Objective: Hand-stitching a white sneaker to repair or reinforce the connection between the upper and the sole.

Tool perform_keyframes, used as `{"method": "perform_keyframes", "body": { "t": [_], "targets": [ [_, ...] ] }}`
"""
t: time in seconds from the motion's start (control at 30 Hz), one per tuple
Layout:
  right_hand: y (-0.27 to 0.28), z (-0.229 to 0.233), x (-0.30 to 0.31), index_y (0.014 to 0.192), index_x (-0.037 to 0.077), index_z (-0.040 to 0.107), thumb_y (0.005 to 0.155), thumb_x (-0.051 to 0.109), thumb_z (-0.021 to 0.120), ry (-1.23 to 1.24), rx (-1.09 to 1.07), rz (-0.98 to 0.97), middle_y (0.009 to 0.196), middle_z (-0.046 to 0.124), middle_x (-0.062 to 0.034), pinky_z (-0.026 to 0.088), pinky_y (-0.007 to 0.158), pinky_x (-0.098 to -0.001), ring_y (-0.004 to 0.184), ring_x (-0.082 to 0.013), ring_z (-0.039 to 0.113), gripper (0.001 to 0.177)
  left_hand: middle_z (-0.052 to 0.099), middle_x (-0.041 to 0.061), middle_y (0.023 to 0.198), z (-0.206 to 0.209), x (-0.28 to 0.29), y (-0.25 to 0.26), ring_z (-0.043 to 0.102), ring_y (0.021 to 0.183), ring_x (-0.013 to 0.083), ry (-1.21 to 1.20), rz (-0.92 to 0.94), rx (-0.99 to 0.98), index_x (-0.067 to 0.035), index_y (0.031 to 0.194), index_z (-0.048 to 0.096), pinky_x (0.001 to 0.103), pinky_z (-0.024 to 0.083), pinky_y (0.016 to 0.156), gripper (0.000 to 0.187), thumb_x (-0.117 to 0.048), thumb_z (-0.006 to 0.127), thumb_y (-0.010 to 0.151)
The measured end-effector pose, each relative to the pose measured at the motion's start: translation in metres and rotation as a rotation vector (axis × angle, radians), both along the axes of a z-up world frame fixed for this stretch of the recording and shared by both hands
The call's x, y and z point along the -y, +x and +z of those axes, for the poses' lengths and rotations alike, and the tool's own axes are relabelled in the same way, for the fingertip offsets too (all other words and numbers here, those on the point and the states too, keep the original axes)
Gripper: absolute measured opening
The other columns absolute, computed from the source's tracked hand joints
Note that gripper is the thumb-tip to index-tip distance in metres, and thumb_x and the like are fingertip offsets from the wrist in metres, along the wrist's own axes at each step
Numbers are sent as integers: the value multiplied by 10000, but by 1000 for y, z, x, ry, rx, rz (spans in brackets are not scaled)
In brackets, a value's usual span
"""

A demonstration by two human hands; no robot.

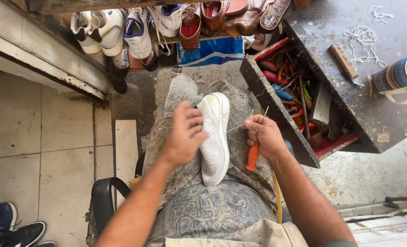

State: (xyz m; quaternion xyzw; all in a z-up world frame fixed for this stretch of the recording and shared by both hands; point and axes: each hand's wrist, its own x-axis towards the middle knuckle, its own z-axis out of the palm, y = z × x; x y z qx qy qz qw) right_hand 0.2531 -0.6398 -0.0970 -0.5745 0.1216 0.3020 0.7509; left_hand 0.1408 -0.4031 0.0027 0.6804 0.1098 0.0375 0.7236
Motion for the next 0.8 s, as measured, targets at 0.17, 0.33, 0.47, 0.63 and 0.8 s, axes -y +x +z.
{"method": "perform_keyframes", "body": {
  "t": [0.17, 0.33, 0.47, 0.63, 0.8],
  "targets": [
    [4, -4, 4, 937, 37, 641, 919, 65, 741, -8, -5, -24, 808, 693, -140, 401, 401, -238, 429, -53, 397, 105, 467, 367, 1379, -14, 30, 14, 532, 1263, 528, 395, -22, -181, -2, 1577, 139, 592, 466, 1080, 1026, -114, 758, 766],
    [0, 2, 6, 949, 54, 631, 926, 56, 725, -4, -6, -40, 802, 685, -115, 396, 399, -228, 436, -44, 410, 97, 403, 388, 1513, -16, 28, 24, 450, 1362, 566, 469, -239, -410, -200, 1639, 40, 619, 376, 1155, 1072, -124, 718, 812],
    [-11, 20, 23, 1024, 87, 607, 889, 33, 754, -27, 26, -73, 771, 636, -97, 379, 398, -267, 427, -73, 391, 206, 355, 351, 1569, -15, 4, 34, 395, 1419, 532, 341, -275, -361, -292, 1648, 97, 587, 341, 1193, 1092, -107, 726, 774],
    [-66, 19, 47, 1032, 75, 552, 837, 4, 733, -16, 49, -46, 513, 492, -109, 403, 358, -333, 309, -205, 449, 275, 365, 298, 1603, -22, -33, 38, 372, 1473, 448, 204, -383, -225, -232, 1652, 236, 516, 331, 1189, 1112, -20, 771, 700],
    [-112, 24, 61, 1339, 98, 405, 949, 59, 625, -118, 108, 426, 885, 647, -124, 531, 660, -377, 687, -219, 600, 450, 316, 135, 1641, -34, -26, 21, 415, 1426, 298, 286, -496, -269, -187, 1616, 128, 396, 318, 1168, 1075, -90, 696, 708]
  ]
}}
